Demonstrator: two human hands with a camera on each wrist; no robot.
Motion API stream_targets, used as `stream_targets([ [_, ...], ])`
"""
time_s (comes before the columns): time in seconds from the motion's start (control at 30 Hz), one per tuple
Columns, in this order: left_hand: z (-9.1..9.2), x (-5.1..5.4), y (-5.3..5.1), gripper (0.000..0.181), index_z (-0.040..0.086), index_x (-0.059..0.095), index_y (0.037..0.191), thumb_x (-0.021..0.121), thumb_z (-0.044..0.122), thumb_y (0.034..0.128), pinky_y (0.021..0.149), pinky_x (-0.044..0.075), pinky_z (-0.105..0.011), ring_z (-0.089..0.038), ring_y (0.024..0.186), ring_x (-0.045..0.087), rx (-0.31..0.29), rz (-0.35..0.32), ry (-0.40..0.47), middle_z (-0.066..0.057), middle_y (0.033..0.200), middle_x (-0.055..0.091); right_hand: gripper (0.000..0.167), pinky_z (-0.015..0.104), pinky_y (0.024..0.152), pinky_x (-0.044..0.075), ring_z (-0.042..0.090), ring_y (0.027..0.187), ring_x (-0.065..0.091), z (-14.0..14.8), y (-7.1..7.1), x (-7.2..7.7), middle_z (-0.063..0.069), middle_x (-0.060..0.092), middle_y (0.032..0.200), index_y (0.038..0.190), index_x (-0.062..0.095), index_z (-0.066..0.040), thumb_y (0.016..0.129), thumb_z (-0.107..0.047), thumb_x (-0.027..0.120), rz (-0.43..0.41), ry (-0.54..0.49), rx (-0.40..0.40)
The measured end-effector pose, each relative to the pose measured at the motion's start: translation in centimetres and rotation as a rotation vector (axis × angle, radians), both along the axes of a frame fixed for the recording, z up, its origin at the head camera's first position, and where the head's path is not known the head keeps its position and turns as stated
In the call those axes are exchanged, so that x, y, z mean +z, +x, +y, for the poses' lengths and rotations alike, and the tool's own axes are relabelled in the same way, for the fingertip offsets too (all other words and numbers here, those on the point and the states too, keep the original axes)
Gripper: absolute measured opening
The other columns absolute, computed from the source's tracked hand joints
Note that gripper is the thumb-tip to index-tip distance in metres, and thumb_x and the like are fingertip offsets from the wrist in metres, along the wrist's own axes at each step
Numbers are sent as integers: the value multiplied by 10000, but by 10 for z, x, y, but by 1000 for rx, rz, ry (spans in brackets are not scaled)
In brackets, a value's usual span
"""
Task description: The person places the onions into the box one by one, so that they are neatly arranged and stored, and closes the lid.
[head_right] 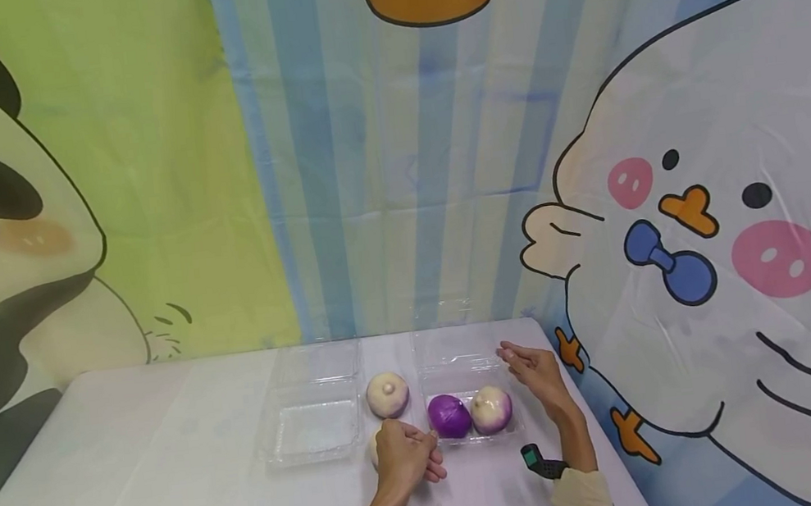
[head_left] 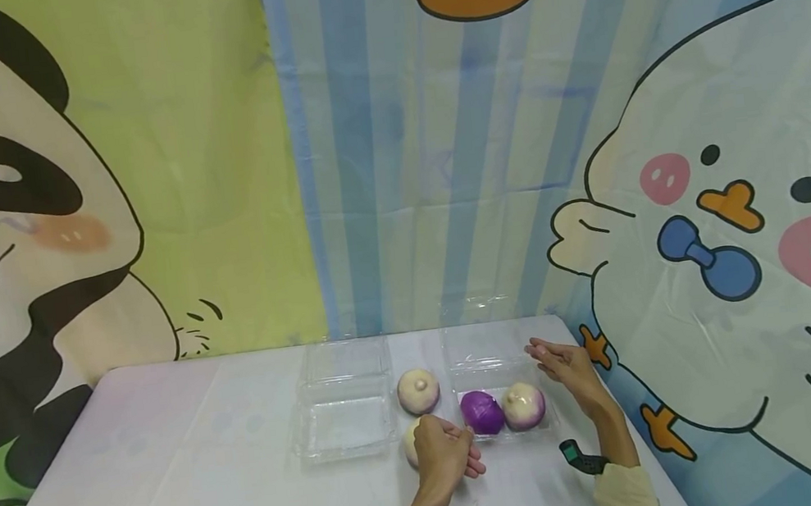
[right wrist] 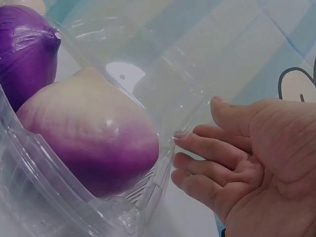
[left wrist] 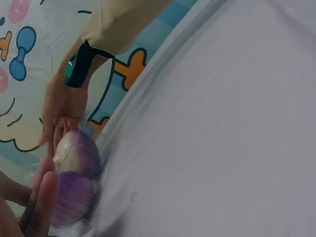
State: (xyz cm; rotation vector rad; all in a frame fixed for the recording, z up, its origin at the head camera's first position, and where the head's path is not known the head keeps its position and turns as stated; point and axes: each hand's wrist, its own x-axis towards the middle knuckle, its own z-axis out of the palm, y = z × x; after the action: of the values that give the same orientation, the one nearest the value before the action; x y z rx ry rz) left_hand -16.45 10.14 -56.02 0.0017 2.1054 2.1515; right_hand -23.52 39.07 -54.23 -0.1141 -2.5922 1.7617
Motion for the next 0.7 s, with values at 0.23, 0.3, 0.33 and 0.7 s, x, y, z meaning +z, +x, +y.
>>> stream_targets([
  [0.23,0,0,0,92,-82,665,863,701,-72,947,425,635,-362,-219,425,711,2,-5,-4,-105,568,723,530,468,1209,443,436,1536,509,3,2,-1,235,570,1598,1579,530,11,1166,-321,540,42,4,21],
  [0.3,0,0,0,88,-82,662,870,704,-72,947,425,635,-363,-220,425,711,3,-7,-4,-103,567,722,514,461,1203,447,440,1524,519,4,2,-1,250,581,1581,1558,543,38,1174,-303,520,56,-12,24],
  [0.33,0,0,0,85,-83,662,874,705,-71,947,424,635,-363,-220,424,711,3,-6,-4,-103,566,722,515,457,1200,451,441,1517,525,4,2,-1,256,586,1573,1551,545,51,1179,-302,504,61,-15,26],
  [0.7,-1,-1,0,99,-89,687,857,709,-61,949,427,637,-365,-222,426,713,-4,9,0,-109,568,724,697,301,1112,581,400,1382,669,6,2,2,255,686,1460,1445,646,60,1163,-534,417,46,-55,-39],
])
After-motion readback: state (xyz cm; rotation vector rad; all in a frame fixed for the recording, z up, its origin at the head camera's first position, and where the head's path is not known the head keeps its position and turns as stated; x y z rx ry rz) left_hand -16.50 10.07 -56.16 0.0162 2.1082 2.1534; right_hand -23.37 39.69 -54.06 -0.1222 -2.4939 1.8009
